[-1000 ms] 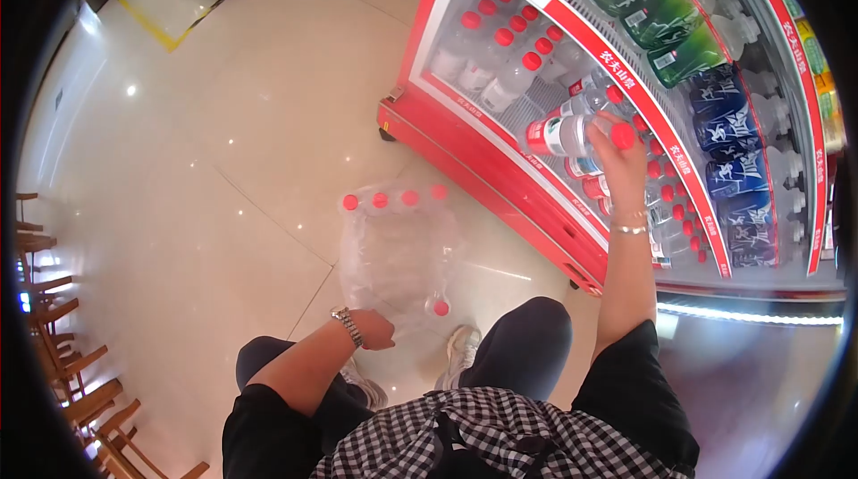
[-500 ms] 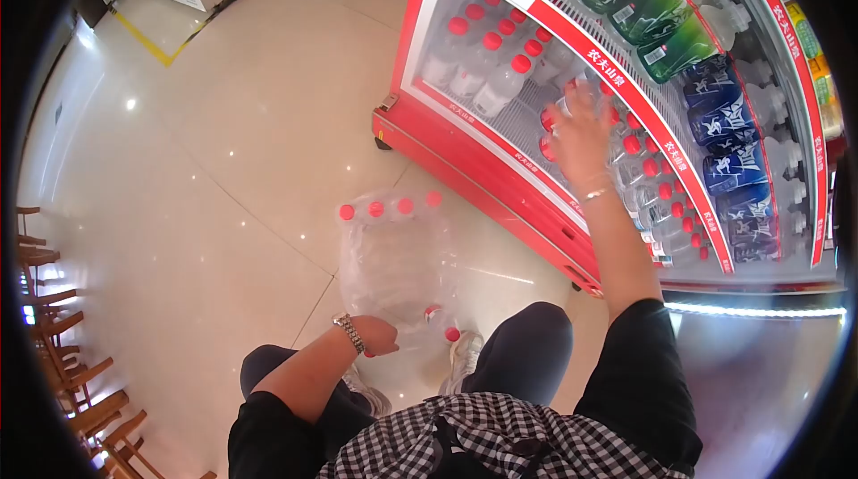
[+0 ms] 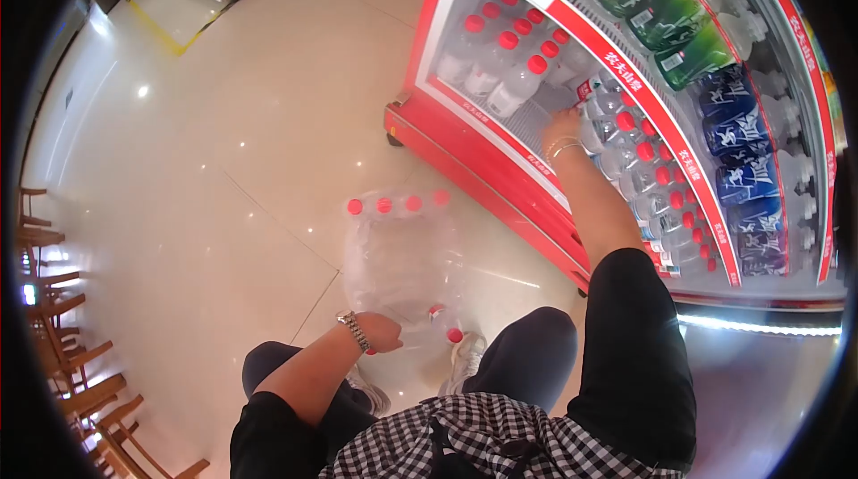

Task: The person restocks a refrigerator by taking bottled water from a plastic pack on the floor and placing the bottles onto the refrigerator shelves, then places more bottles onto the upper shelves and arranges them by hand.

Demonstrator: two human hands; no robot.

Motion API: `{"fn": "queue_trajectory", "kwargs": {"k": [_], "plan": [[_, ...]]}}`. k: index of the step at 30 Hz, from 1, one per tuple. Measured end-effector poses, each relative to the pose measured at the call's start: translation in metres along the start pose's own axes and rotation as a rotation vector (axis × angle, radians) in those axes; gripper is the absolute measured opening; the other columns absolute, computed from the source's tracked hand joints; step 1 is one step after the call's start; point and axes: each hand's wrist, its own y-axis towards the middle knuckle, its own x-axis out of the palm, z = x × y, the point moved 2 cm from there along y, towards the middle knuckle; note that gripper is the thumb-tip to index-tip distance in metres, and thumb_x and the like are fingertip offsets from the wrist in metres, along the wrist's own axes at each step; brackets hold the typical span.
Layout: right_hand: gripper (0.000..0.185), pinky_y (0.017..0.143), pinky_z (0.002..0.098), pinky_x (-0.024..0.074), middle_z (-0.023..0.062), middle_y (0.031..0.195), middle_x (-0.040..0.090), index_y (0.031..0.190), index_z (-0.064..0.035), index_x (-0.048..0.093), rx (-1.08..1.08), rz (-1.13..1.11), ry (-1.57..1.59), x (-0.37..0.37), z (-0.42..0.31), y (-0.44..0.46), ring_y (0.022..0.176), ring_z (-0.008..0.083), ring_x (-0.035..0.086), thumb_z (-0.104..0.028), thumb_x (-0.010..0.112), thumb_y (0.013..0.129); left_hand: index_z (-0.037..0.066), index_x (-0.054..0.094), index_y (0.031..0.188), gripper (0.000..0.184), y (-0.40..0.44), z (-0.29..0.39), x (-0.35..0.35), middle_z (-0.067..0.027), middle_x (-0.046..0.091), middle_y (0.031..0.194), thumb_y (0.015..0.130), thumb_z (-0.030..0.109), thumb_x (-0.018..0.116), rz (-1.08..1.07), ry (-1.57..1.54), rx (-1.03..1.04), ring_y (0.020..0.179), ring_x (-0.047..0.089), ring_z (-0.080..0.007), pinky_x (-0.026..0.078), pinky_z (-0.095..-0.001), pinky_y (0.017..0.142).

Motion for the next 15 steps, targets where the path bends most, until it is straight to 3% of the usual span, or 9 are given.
{"fn": "queue_trajectory", "kwargs": {"k": [4,7,8,10,11,15], "plan": [[0.038,0.108,0.0535,0.0205,0.013,0.134,0.054,0.121,-0.012,0.065,0.03,0.027,0.049,0.023,-0.005,0.019,0.126,0.0304,0.046,-0.027,0.042,0.093,0.006,0.068,0.085,0.037,0.0,-0.007,0.013,-0.0128,0.068,0.079,0.091,0.036,0.048,0.053,-0.04,-0.013,0.087,0.064,-0.0316,0.05,-0.0428,0.078],[0.039,0.109,0.0546,0.0189,0.013,0.134,0.053,0.121,-0.0144,0.064,0.004,0.091,0.008,0.007,0.001,-0.006,0.129,0.0297,0.043,-0.029,0.041,0.094,0.005,0.067,0.085,0.034,-0.002,-0.009,0.003,-0.0149,0.067,0.082,0.09,0.034,0.049,0.055,-0.075,0.018,0.089,0.063,-0.0332,0.05,-0.0447,0.078],[0.039,0.11,0.0553,0.0187,0.0133,0.135,0.052,0.121,-0.0152,0.065,-0.012,0.208,0.018,0.01,0.003,-0.005,0.13,0.0296,0.043,-0.03,0.042,0.093,0.005,0.066,0.085,0.033,-0.004,-0.011,0.001,-0.0157,0.067,0.083,0.089,0.033,0.049,0.039,-0.104,0.025,0.089,0.063,-0.0337,0.05,-0.0454,0.077],[0.036,0.11,0.0541,0.0207,0.0133,0.136,0.051,0.121,-0.0162,0.064,-0.135,0.463,0.14,0.003,-0.016,-0.02,0.131,0.0299,0.042,-0.026,0.047,0.09,0.005,0.065,0.083,0.03,0.017,-0.04,0.014,-0.0166,0.065,0.081,0.088,0.031,0.051,0.24,-0.046,0.059,0.084,0.063,-0.0339,0.05,-0.0466,0.075],[0.036,0.111,0.0523,0.0229,0.0132,0.136,0.051,0.121,-0.0164,0.063,-0.212,0.583,0.25,-0.007,-0.021,-0.041,0.131,0.0302,0.042,-0.022,0.05,0.088,0.005,0.063,0.081,0.028,0.01,-0.043,0.007,-0.0165,0.065,0.08,0.086,0.03,0.052,0.49,-0.08,0.028,0.081,0.063,-0.0344,0.05,-0.0463,0.073],[0.035,0.101,0.0483,0.0373,0.0141,0.127,0.055,0.114,-0.0112,0.064,-0.296,0.738,0.674,-0.035,-0.057,-0.14,0.12,0.0297,0.049,-0.019,0.062,0.08,0.002,0.063,0.084,0.04,-0.019,-0.055,-0.03,-0.0159,0.065,0.087,0.086,0.042,0.056,0.794,-0.242,-0.384,0.083,0.064,-0.033,0.052,-0.0438,0.073]]}}
